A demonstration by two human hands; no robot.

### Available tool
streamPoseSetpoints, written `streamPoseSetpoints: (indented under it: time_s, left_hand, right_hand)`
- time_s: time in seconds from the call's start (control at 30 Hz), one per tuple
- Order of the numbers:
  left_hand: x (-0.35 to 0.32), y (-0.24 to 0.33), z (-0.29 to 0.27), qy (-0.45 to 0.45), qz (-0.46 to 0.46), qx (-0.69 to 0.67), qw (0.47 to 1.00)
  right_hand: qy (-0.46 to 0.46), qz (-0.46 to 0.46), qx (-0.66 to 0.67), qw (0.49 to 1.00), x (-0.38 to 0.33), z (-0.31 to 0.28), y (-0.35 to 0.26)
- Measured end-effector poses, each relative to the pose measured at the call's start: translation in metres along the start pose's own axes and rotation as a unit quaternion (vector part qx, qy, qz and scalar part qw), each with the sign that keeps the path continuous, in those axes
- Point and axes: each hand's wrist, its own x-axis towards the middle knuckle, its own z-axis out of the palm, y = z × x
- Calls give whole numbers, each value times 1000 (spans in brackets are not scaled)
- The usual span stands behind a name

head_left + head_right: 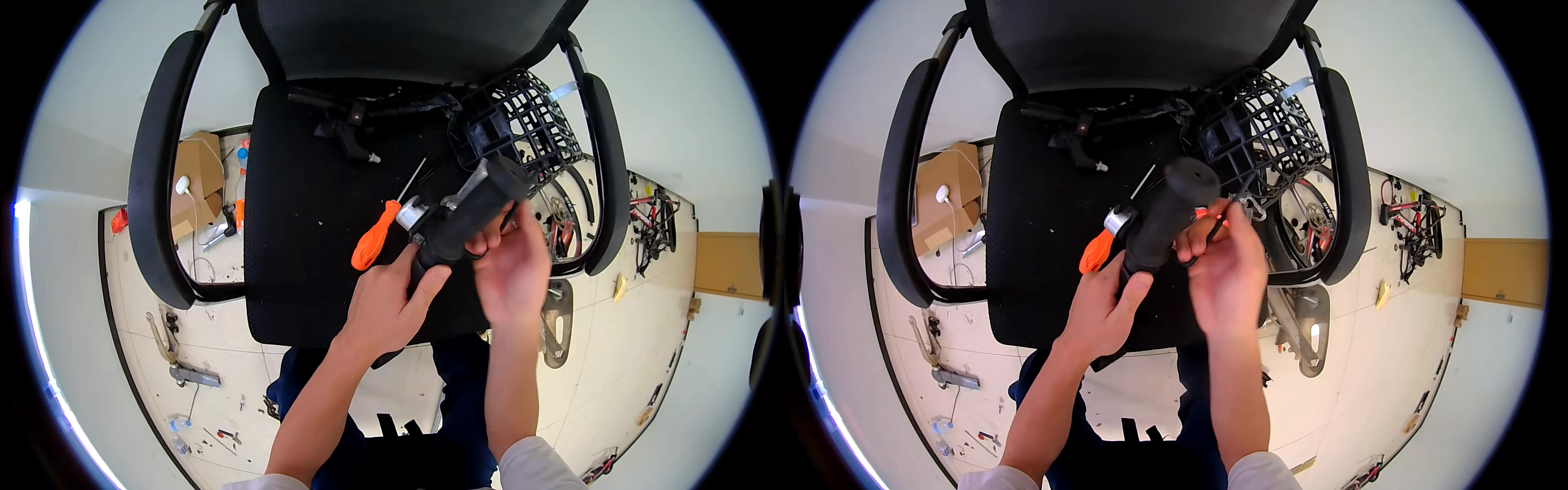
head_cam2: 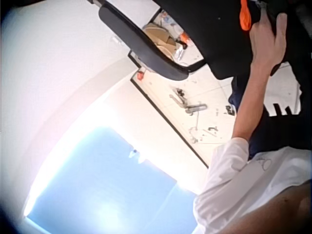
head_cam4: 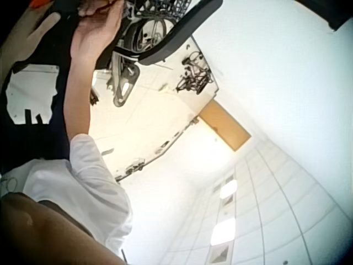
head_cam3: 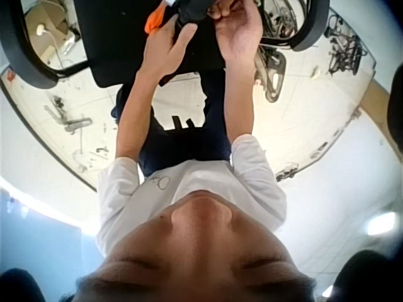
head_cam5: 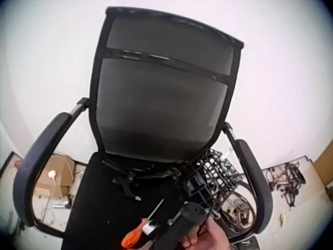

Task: The person assembles a bicycle handlebar by attaching a brake lever and a bell. They use a screwdriver to tighten the components and wipe the handlebar with a cloth.

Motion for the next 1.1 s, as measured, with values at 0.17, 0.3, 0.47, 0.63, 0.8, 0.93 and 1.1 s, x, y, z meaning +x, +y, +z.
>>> streamPoseSetpoints:
  time_s: [0.17,0.3,0.47,0.63,0.8,0.93,1.1]
  left_hand:
    - [3,-5,10,10,-129,-350,928]
    - [7,-2,10,70,-133,-184,971]
    - [7,-11,19,84,-80,-103,988]
    - [8,2,23,68,-103,-125,984]
    - [9,3,20,29,-107,-114,987]
    - [14,0,11,5,-132,-76,988]
    - [9,-3,13,32,-49,-26,998]
  right_hand:
    - [6,-24,-64,998,-1,12,25]
    - [1,-119,-200,973,-9,15,39]
    - [14,-150,-158,976,-8,9,38]
    - [-13,-140,-229,963,-14,5,28]
    - [-39,-164,-309,936,-21,-3,29]
    - [-23,-41,-214,976,-16,-6,21]
    - [-83,-367,-548,747,-26,1,33]
